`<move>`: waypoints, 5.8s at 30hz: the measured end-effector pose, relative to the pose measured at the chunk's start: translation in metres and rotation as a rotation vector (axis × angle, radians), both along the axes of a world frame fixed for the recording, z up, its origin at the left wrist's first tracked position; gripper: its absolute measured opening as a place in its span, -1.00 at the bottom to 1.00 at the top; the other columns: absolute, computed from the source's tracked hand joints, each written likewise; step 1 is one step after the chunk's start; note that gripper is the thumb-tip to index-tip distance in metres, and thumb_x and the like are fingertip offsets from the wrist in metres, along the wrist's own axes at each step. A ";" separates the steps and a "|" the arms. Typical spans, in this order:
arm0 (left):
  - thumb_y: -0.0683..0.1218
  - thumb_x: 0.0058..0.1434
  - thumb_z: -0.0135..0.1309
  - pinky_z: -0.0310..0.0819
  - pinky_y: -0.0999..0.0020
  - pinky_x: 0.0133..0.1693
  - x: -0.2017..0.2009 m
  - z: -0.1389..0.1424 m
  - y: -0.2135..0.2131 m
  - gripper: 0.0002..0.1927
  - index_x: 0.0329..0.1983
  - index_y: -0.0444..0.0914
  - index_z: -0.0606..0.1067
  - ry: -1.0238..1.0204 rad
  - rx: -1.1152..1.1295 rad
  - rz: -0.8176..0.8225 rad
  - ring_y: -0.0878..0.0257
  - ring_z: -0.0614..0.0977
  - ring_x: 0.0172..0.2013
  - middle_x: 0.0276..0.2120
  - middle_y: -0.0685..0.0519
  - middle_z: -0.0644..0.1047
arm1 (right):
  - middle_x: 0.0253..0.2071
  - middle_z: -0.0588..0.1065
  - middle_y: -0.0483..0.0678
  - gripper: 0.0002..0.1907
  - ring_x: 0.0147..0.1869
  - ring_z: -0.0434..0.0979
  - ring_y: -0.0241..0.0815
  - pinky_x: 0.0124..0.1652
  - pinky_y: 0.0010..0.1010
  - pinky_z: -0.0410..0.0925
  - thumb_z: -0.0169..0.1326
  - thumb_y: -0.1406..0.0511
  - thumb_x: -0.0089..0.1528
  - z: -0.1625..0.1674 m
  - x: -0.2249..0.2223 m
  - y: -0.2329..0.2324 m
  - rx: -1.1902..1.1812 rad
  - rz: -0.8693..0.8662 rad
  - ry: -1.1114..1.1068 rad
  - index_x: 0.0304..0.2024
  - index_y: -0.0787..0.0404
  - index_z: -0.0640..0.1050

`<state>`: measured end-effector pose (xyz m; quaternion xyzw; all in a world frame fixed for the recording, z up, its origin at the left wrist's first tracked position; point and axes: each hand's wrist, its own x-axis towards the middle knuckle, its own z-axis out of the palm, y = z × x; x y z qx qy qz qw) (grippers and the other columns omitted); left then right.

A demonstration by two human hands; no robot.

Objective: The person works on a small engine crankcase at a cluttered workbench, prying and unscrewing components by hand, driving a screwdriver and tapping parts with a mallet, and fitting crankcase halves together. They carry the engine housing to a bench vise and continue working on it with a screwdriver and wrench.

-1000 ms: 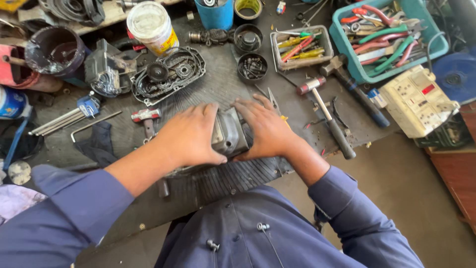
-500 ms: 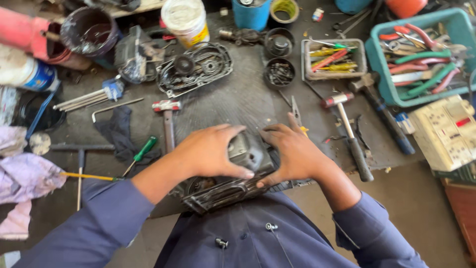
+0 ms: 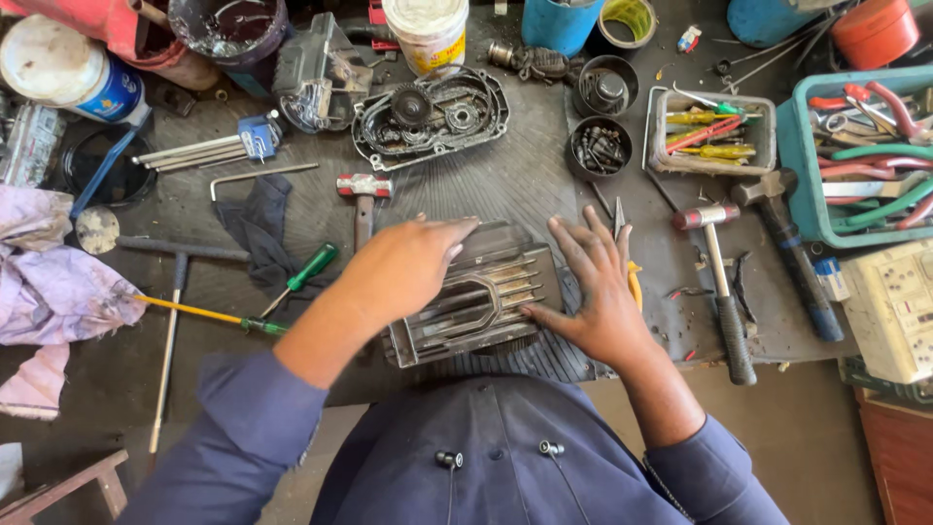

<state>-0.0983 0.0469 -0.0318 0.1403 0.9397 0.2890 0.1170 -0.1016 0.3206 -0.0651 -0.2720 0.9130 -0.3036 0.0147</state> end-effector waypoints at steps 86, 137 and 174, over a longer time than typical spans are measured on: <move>-0.19 0.49 0.02 0.63 0.35 -0.18 0.020 0.059 0.038 -0.86 -0.01 -0.26 0.31 0.417 0.856 0.038 0.26 0.73 -0.27 -0.33 0.06 0.61 | -0.48 0.40 -0.02 -0.62 -0.46 0.30 -0.29 -0.41 -0.43 0.20 0.31 0.33 0.16 0.211 -0.008 0.090 -0.111 -0.121 0.189 -0.05 0.43 0.55; -0.26 0.41 0.12 0.64 0.42 -0.13 0.040 0.049 -0.017 -0.72 0.15 -0.30 0.42 0.631 0.588 0.434 0.29 0.72 -0.20 -0.24 0.02 0.63 | -0.27 0.50 0.03 -0.60 -0.22 0.38 -0.36 -0.18 -0.48 0.30 0.25 0.35 0.27 0.111 -0.034 0.078 -0.193 -0.415 -0.053 0.14 0.34 0.56; 0.30 0.15 0.15 0.25 0.09 0.25 0.102 -0.049 -0.027 -0.02 0.48 -0.27 0.10 -0.184 0.425 0.740 -0.10 0.44 0.29 0.24 -0.28 0.42 | 0.31 0.38 0.14 0.01 0.57 0.13 0.24 0.44 0.06 0.00 0.44 0.13 -0.08 -0.005 -0.015 0.009 -0.141 0.163 -0.125 0.35 0.29 0.33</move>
